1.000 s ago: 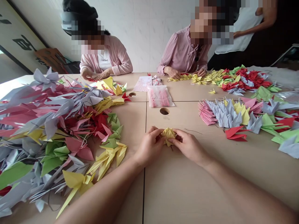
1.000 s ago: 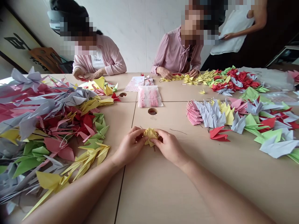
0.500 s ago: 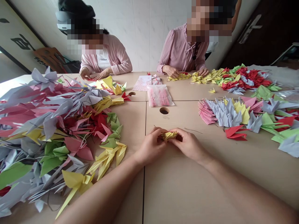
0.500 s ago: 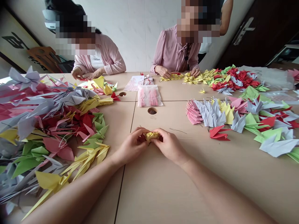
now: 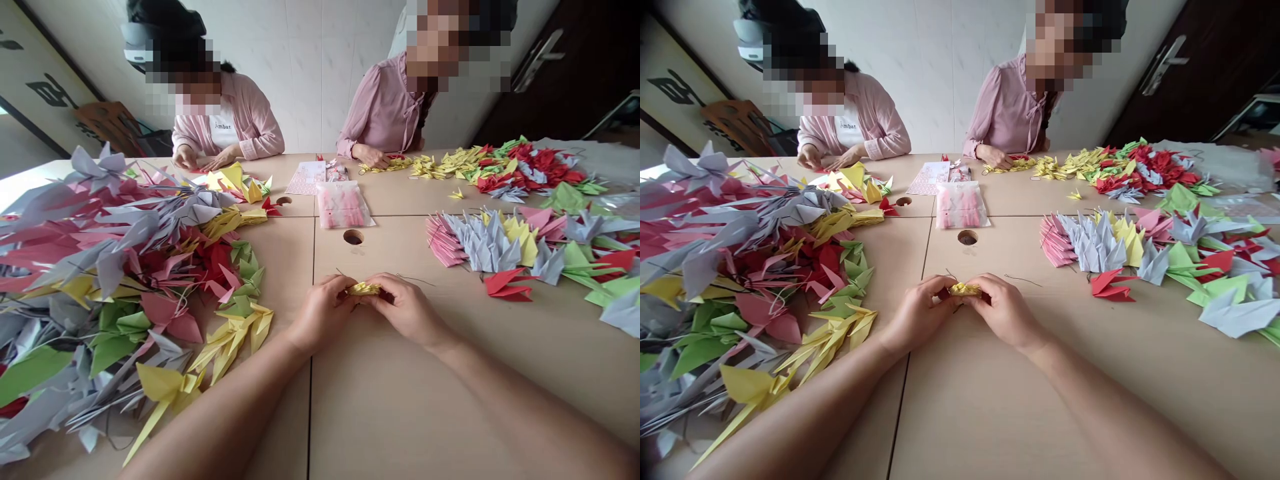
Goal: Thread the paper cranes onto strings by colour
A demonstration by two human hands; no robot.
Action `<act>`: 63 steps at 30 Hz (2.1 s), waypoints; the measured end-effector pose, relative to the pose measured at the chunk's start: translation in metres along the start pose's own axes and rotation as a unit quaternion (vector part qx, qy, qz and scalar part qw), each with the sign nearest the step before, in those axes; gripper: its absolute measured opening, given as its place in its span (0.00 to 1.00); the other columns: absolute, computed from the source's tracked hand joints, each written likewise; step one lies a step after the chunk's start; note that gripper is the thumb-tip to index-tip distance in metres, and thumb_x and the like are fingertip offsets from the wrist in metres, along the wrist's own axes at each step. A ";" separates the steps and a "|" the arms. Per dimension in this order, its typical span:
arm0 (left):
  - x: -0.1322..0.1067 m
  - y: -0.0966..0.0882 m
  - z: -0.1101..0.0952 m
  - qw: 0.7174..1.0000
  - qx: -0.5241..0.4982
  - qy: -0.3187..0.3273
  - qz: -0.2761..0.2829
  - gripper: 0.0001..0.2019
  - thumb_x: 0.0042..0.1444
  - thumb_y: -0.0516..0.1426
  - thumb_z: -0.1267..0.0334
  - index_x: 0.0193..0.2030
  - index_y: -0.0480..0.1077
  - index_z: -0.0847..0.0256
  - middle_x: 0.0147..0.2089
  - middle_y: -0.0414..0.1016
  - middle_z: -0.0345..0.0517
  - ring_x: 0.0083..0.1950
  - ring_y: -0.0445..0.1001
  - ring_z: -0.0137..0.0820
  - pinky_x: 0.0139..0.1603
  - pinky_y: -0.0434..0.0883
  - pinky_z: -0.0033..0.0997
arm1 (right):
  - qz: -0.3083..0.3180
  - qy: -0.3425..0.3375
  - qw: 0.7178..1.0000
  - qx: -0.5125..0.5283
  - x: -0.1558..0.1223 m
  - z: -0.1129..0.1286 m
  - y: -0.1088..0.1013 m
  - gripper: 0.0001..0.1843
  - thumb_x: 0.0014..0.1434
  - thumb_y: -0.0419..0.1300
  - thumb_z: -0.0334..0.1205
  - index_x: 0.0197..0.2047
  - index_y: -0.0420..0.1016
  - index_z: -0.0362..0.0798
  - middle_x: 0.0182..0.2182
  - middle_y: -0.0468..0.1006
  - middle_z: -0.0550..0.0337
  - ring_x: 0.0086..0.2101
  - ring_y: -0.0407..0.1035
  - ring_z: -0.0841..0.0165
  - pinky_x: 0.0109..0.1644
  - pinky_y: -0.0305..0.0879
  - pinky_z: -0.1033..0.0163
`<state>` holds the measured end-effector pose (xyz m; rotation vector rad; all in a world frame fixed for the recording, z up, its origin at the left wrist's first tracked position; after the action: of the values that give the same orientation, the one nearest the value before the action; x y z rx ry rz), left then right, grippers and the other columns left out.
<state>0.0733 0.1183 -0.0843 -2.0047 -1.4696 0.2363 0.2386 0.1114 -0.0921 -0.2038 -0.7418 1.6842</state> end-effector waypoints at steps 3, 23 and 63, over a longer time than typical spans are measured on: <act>0.000 0.001 0.003 1.000 0.022 0.005 0.018 0.06 0.53 0.57 0.69 0.39 0.72 0.61 0.36 0.74 0.43 0.39 0.71 0.31 0.39 0.66 0.27 | 0.025 0.025 0.999 0.015 0.000 -0.004 0.003 0.07 0.58 0.58 0.36 0.41 0.72 0.50 0.39 0.77 0.58 0.39 0.72 0.65 0.44 0.68 0.61; -0.002 0.005 0.000 0.999 0.033 -0.012 0.034 0.15 0.54 0.55 0.72 0.49 0.66 0.62 0.48 0.72 0.50 0.48 0.70 0.36 0.49 0.67 0.35 | 0.053 0.034 0.998 0.013 -0.005 -0.003 0.009 0.26 0.61 0.54 0.39 0.63 0.61 0.52 0.56 0.71 0.57 0.54 0.66 0.62 0.59 0.65 0.56; -0.003 -0.002 -0.003 0.996 0.088 -0.006 -0.004 0.03 0.51 0.59 0.69 0.30 0.68 0.59 0.31 0.73 0.40 0.35 0.69 0.31 0.35 0.63 0.26 | -0.001 -0.036 0.997 -0.063 -0.002 0.008 0.000 0.04 0.56 0.58 0.32 0.33 0.73 0.50 0.32 0.76 0.58 0.37 0.69 0.63 0.42 0.66 0.59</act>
<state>0.0725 0.1149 -0.0815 -1.8603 -1.4126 0.3626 0.2354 0.1067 -0.0865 -0.2317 -0.9017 1.6513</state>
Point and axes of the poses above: each hand's wrist, its own x-axis towards the middle knuckle, its own y-axis out of the palm, z = x × y, the point moved 2 cm from there along x, towards the middle knuckle
